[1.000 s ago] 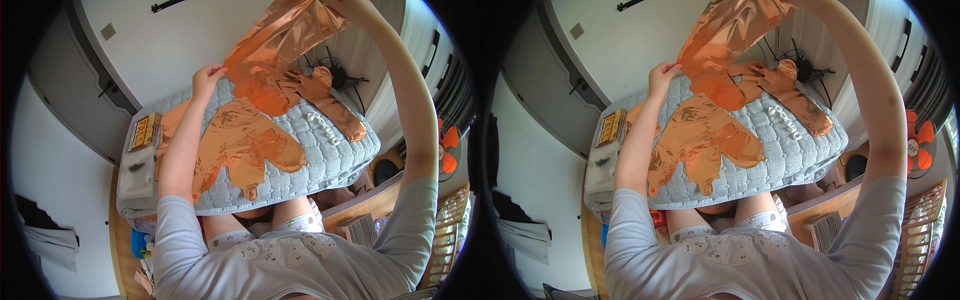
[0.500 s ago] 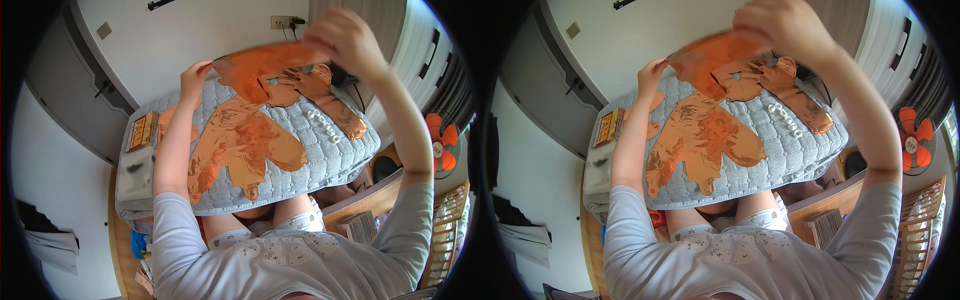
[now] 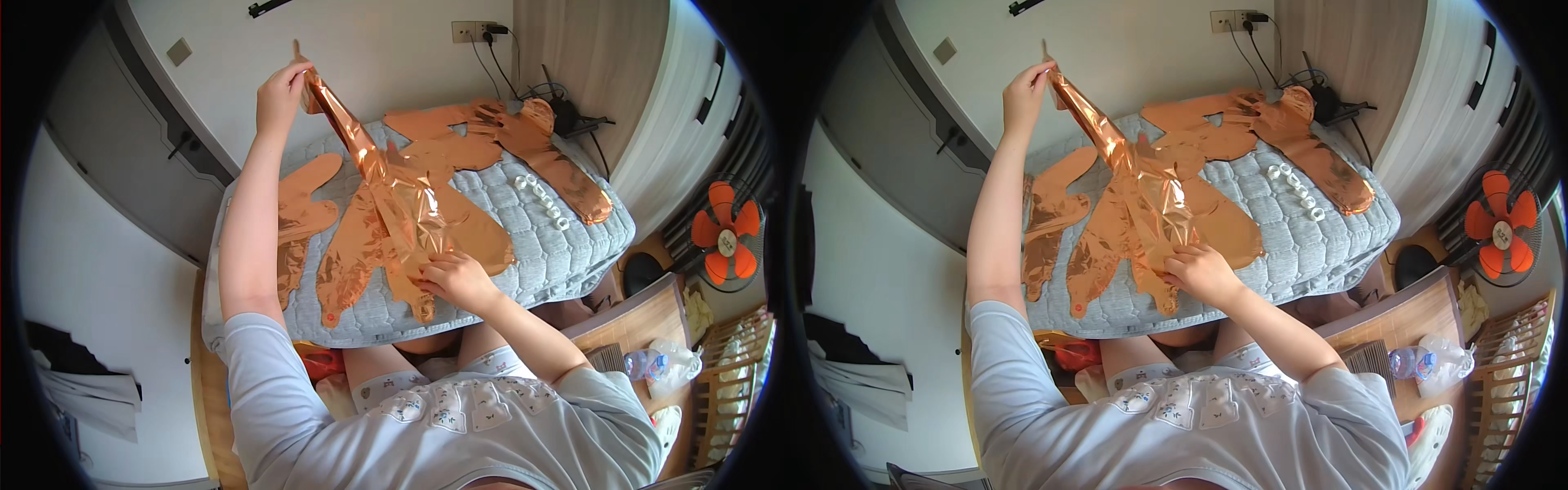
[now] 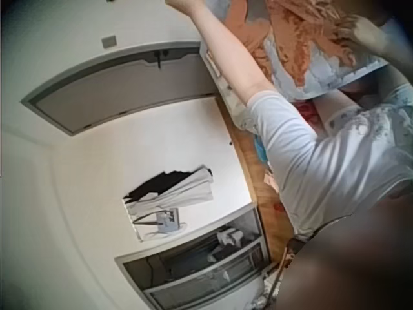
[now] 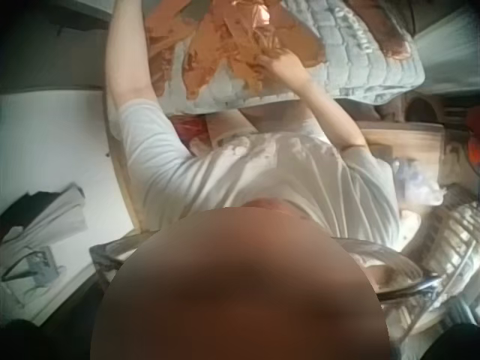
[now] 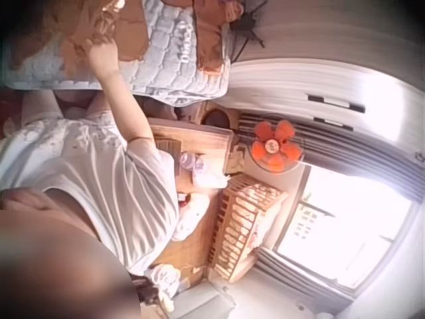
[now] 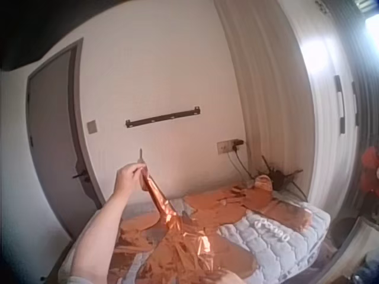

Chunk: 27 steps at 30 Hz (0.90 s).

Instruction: The person lays out deflated foil balloons on a bed, flattens one with their hands, and folds it repeatedly into a small square.

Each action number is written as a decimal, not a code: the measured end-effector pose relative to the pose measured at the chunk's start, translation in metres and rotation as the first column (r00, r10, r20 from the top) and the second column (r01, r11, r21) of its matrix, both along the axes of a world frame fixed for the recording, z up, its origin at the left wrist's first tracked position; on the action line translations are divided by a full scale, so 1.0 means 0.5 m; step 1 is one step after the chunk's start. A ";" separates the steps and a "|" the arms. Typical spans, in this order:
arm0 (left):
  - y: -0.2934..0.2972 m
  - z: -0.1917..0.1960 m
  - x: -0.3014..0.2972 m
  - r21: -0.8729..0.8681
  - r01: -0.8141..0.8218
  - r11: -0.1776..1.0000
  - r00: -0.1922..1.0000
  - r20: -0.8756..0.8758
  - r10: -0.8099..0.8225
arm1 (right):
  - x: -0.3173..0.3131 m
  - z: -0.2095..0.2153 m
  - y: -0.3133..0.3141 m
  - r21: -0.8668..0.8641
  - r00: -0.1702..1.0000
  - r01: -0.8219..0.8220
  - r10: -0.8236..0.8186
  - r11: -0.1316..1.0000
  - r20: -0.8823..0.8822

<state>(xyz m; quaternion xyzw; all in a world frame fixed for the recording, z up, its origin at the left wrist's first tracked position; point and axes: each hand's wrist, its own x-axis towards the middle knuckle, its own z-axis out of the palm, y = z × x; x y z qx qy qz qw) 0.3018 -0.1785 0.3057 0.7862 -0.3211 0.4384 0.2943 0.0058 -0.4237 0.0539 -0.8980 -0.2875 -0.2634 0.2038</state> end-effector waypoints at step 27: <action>-0.114 0.095 -0.360 -0.074 0.573 0.816 0.778 0.363 -0.513 | -0.017 0.069 -0.063 0.781 0.810 0.084 0.414 0.619 -0.415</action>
